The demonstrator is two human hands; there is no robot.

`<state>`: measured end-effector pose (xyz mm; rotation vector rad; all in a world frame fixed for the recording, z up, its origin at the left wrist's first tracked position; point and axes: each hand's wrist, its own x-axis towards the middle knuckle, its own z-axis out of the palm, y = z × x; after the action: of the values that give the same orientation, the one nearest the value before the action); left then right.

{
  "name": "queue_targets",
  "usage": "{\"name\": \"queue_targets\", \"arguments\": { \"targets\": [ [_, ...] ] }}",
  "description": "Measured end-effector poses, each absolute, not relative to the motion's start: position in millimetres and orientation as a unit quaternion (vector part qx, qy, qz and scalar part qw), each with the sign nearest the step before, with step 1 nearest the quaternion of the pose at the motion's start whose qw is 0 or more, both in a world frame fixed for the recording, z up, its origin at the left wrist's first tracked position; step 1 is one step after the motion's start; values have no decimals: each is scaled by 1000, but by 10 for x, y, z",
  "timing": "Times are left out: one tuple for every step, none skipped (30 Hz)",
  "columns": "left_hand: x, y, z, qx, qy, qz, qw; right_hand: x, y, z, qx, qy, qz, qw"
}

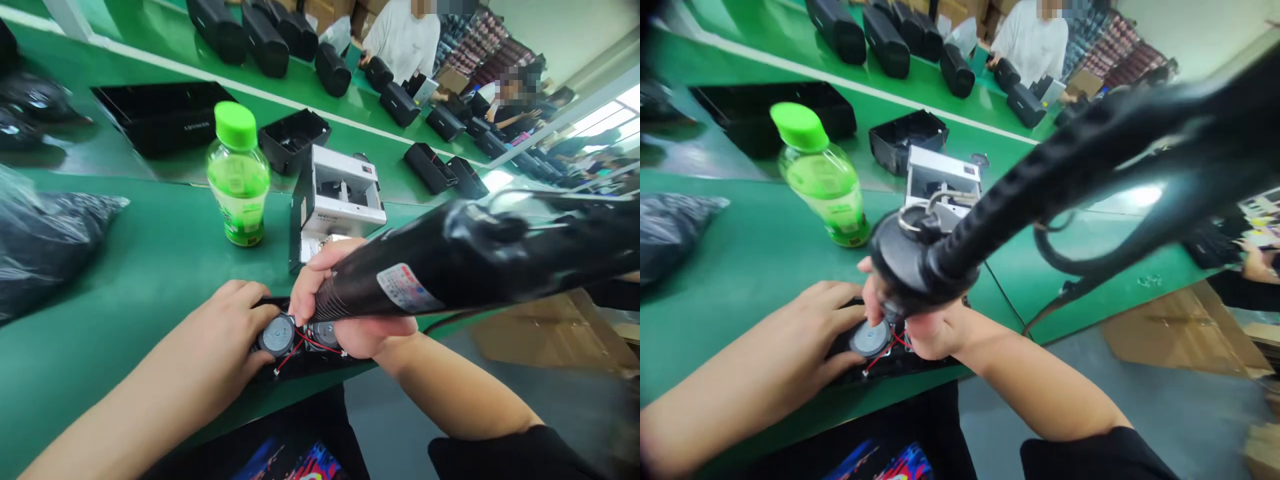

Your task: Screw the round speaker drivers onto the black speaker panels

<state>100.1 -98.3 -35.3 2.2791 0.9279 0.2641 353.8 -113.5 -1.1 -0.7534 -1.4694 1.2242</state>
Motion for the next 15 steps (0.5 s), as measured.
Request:
{"name": "queue_targets", "arguments": {
  "targets": [
    [1018,-992,-319,869,361,91,325,3534,-1153,-18,-300,-600,501,548],
    [1031,-997,-291,870,365,85,321,3525,-1172,-20,-290,-588,492,572],
    [1040,-999,-269,872,365,80,316,3514,-1188,-18,-283,-582,488,586],
    [1046,-998,-252,874,366,77,311,3503,-1202,-14,-276,-584,489,587],
    [1048,-994,-240,875,366,74,307,3492,-1213,-8,-271,-588,491,584],
    [1048,-988,-233,877,366,72,304,3481,-1220,-3,-266,-592,492,581],
    [1047,-981,-231,878,366,71,301,3468,-1223,-4,-262,-594,492,580],
    [1045,-974,-234,878,366,71,299,3453,-1223,-12,-260,-594,491,581],
    [1042,-968,-242,879,365,71,298,3435,-1219,-28,-260,-593,489,584],
    [1038,-962,-255,880,363,73,298,3413,-1211,-53,-262,-589,487,589],
    [1034,-956,-272,880,361,77,298,3390,-1200,-83,-266,-584,485,594],
    [1028,-952,-294,881,359,82,298,3369,-1188,-112,-268,-578,482,601],
    [1020,-949,-320,881,357,87,299,3356,-1177,-130,-267,-572,478,611],
    [1010,-947,-350,881,355,93,299,3355,-1170,-128,-262,-567,472,622],
    [998,-947,-383,881,352,98,301,3370,-1170,-96,-258,-560,466,635]
  ]
}}
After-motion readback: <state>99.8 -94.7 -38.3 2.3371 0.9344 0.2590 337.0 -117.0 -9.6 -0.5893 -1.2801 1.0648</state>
